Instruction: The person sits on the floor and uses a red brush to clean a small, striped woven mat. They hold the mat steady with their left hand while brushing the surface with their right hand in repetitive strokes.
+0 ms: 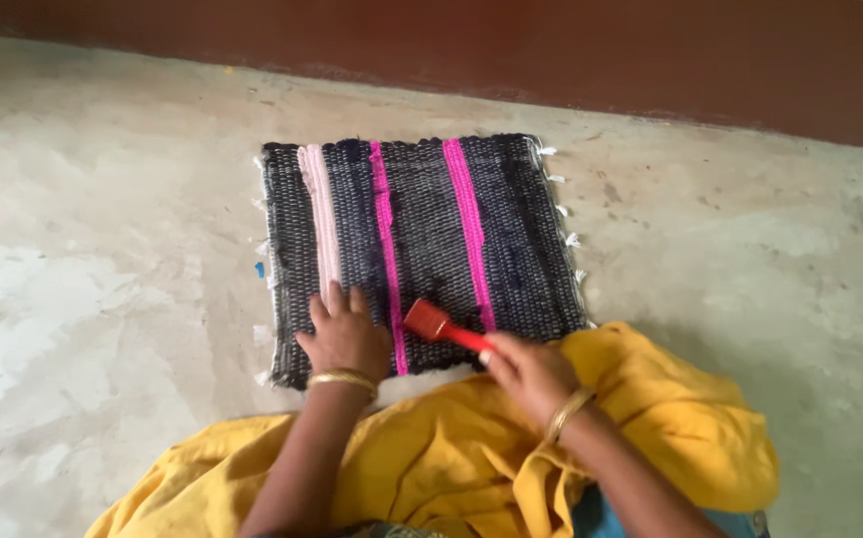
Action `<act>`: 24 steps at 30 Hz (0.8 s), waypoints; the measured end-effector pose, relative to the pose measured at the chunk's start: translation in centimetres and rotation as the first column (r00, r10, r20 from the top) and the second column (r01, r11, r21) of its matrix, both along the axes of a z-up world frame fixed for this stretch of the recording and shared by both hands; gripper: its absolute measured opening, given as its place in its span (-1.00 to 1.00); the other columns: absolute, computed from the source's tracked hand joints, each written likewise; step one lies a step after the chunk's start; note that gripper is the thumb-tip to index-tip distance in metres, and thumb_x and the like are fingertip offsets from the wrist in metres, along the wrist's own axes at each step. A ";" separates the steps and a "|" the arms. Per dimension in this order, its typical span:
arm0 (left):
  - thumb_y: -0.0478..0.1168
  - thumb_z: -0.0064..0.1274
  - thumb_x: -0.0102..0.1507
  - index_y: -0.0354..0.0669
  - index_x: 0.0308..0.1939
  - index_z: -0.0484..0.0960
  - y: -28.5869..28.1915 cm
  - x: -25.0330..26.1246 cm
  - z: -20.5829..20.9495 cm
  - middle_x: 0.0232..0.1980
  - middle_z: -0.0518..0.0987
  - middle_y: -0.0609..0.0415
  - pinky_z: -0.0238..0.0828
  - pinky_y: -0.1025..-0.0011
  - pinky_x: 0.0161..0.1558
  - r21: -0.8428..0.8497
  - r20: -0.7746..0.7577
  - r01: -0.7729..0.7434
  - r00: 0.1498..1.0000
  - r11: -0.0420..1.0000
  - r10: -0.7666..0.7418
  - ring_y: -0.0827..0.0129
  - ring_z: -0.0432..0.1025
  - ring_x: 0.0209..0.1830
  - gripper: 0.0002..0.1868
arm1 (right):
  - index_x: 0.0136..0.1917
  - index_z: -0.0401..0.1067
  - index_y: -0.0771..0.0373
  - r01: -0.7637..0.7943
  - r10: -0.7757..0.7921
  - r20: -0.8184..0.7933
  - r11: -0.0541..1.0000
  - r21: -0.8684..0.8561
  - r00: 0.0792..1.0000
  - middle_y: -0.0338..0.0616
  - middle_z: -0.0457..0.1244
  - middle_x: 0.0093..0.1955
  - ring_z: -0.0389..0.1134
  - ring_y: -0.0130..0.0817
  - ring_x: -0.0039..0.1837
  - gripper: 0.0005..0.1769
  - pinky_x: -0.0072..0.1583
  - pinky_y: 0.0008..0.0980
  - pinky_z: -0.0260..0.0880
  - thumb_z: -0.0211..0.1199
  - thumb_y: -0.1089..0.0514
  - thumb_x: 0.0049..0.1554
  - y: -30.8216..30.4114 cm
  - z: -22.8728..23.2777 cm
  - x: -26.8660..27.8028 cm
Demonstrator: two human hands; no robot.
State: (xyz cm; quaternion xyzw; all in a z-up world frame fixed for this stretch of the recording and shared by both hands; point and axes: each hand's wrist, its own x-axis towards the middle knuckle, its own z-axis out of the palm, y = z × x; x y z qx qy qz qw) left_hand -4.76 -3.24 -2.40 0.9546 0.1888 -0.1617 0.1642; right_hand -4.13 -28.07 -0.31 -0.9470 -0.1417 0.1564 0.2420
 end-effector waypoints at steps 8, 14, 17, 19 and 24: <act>0.13 0.08 0.26 -0.03 0.57 0.04 -3.8 -7.3 0.6 0.69 -0.20 0.00 -0.15 -0.33 0.44 0.020 -0.271 0.039 0.962 0.999 -0.032 -0.01 -0.21 0.65 -0.11 | 0.09 0.50 0.02 -0.118 0.110 0.069 0.983 0.139 0.992 -0.03 0.39 -0.24 0.43 0.00 -0.18 -0.72 -0.15 -0.08 0.39 0.15 -0.09 0.20 0.5 -0.7 -4.9; 0.11 0.05 0.27 0.06 0.55 0.10 -3.3 -8.9 -0.7 0.69 -0.18 0.17 -0.14 -0.17 0.50 -0.056 -0.175 -0.003 0.985 0.998 -0.007 0.17 -0.18 0.66 -0.17 | 0.07 0.50 0.06 -0.056 0.051 0.109 0.997 0.043 0.993 0.01 0.40 -0.22 0.44 0.03 -0.16 -0.68 -0.12 -0.08 0.43 0.20 -0.12 0.16 -2.9 -0.3 -1.5; 0.08 0.05 0.27 0.04 0.55 0.11 -3.2 -9.5 -1.3 0.69 -0.16 0.15 -0.15 -0.14 0.50 -0.074 -0.144 -0.014 0.990 0.997 0.003 0.17 -0.18 0.65 -0.18 | 0.09 0.50 0.05 -0.005 0.000 0.094 0.999 0.049 0.996 0.01 0.39 -0.24 0.44 0.04 -0.16 -0.69 -0.12 -0.06 0.42 0.16 -0.11 0.18 -3.2 0.8 -2.0; 0.07 0.04 0.27 0.03 0.56 0.11 -3.3 -9.3 -1.8 0.68 -0.13 0.14 -0.14 -0.13 0.50 -0.065 -0.130 -0.008 0.991 0.998 0.000 0.16 -0.18 0.65 -0.18 | 0.11 0.49 0.02 -0.006 0.005 0.047 1.000 0.020 0.999 -0.01 0.39 -0.25 0.44 0.02 -0.16 -0.69 -0.11 -0.05 0.40 0.12 -0.11 0.21 -1.6 0.6 -3.2; 0.03 0.00 0.27 0.03 0.56 0.10 -3.4 -9.8 -1.6 0.68 -0.12 0.09 -0.20 -0.16 0.51 -0.055 -0.113 -0.043 0.993 0.998 0.037 0.11 -0.19 0.65 -0.20 | 0.14 0.47 0.03 -0.156 0.155 0.065 0.988 0.017 0.986 -0.01 0.40 -0.21 0.43 0.03 -0.12 -0.69 -0.08 -0.03 0.38 0.09 -0.10 0.23 2.2 -1.5 -4.3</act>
